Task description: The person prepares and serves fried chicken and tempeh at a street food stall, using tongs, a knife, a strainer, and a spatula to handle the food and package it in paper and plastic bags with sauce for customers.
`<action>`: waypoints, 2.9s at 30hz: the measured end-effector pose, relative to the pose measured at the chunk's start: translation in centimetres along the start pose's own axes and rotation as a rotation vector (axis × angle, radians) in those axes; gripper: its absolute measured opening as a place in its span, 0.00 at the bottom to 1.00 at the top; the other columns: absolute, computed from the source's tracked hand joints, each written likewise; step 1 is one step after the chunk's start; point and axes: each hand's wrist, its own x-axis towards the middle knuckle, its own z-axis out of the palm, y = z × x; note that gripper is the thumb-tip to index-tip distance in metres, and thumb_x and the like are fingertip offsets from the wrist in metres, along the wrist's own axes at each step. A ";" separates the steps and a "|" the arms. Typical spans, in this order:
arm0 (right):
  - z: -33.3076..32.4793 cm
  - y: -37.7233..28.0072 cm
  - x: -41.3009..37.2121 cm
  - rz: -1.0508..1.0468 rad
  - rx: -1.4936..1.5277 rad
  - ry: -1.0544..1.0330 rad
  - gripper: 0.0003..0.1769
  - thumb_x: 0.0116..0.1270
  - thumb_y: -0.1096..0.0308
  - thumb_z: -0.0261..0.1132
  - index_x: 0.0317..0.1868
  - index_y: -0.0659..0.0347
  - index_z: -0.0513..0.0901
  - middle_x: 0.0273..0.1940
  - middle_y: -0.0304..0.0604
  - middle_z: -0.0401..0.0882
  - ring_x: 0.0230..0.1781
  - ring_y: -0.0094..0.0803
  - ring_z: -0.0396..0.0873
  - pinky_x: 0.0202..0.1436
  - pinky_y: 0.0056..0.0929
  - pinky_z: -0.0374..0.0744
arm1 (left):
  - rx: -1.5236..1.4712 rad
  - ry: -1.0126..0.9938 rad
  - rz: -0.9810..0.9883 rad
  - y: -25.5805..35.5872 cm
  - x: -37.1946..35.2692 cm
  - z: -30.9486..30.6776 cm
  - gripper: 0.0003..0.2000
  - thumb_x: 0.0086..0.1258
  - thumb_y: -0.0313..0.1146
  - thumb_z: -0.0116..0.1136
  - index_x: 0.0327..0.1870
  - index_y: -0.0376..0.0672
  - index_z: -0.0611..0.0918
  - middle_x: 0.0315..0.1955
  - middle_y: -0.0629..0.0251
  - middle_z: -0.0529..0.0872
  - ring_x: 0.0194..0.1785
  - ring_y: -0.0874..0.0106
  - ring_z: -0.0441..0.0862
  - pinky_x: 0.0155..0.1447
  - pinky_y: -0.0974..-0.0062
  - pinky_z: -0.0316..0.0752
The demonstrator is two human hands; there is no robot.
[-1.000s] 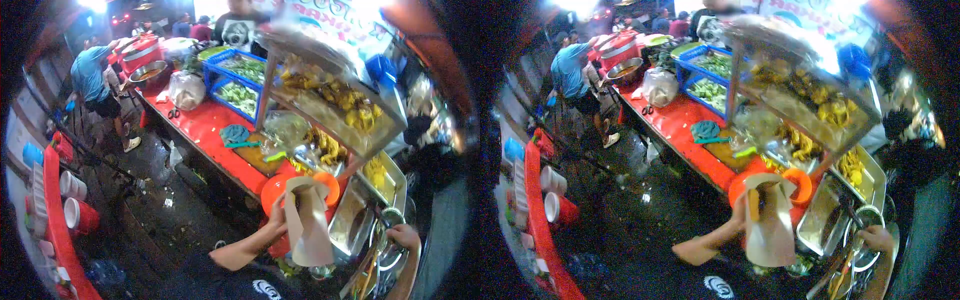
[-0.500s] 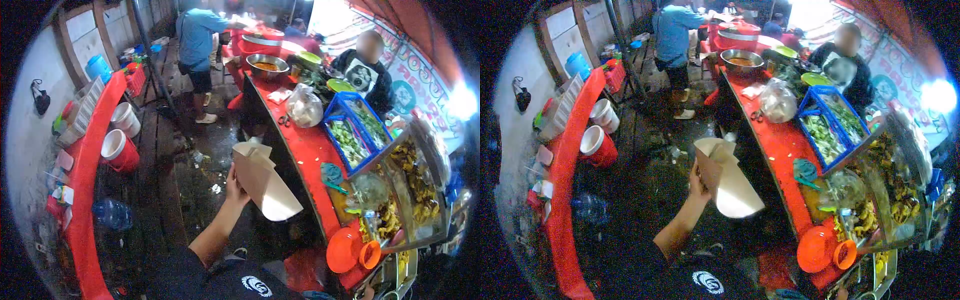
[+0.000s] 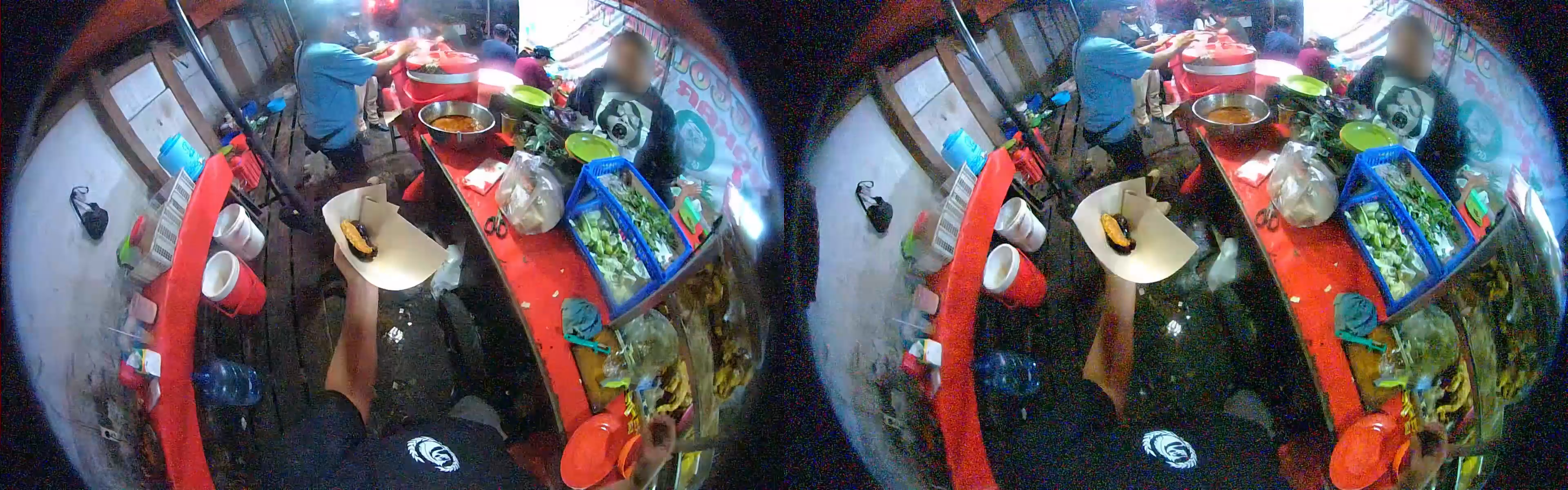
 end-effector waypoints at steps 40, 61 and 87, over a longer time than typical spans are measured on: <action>93.3 -12.4 27.9 0.056 -0.392 -1.418 0.26 0.65 0.51 0.66 0.55 0.61 0.79 0.41 0.49 0.84 0.42 0.32 0.82 0.48 0.31 0.78 | -0.146 0.043 -0.285 0.7 62.0 -23.8 0.20 0.72 0.44 0.45 0.57 0.39 0.75 0.50 0.59 0.82 0.51 0.62 0.81 0.56 0.60 0.78; 141.9 -21.3 44.6 1.273 1.398 -1.230 0.25 0.75 0.50 0.49 0.59 0.61 0.74 0.52 0.50 0.79 0.48 0.41 0.81 0.52 0.44 0.82 | -0.084 0.262 -0.434 -4.0 80.5 -27.0 0.22 0.73 0.46 0.46 0.59 0.39 0.73 0.52 0.59 0.81 0.53 0.63 0.80 0.57 0.61 0.78; 153.2 -21.5 47.1 1.325 1.429 -1.462 0.28 0.74 0.49 0.50 0.63 0.62 0.69 0.58 0.52 0.73 0.56 0.42 0.76 0.60 0.47 0.77 | 0.251 0.560 -0.702 3.4 75.1 -27.2 0.26 0.78 0.48 0.40 0.66 0.35 0.66 0.58 0.50 0.77 0.61 0.58 0.75 0.68 0.57 0.69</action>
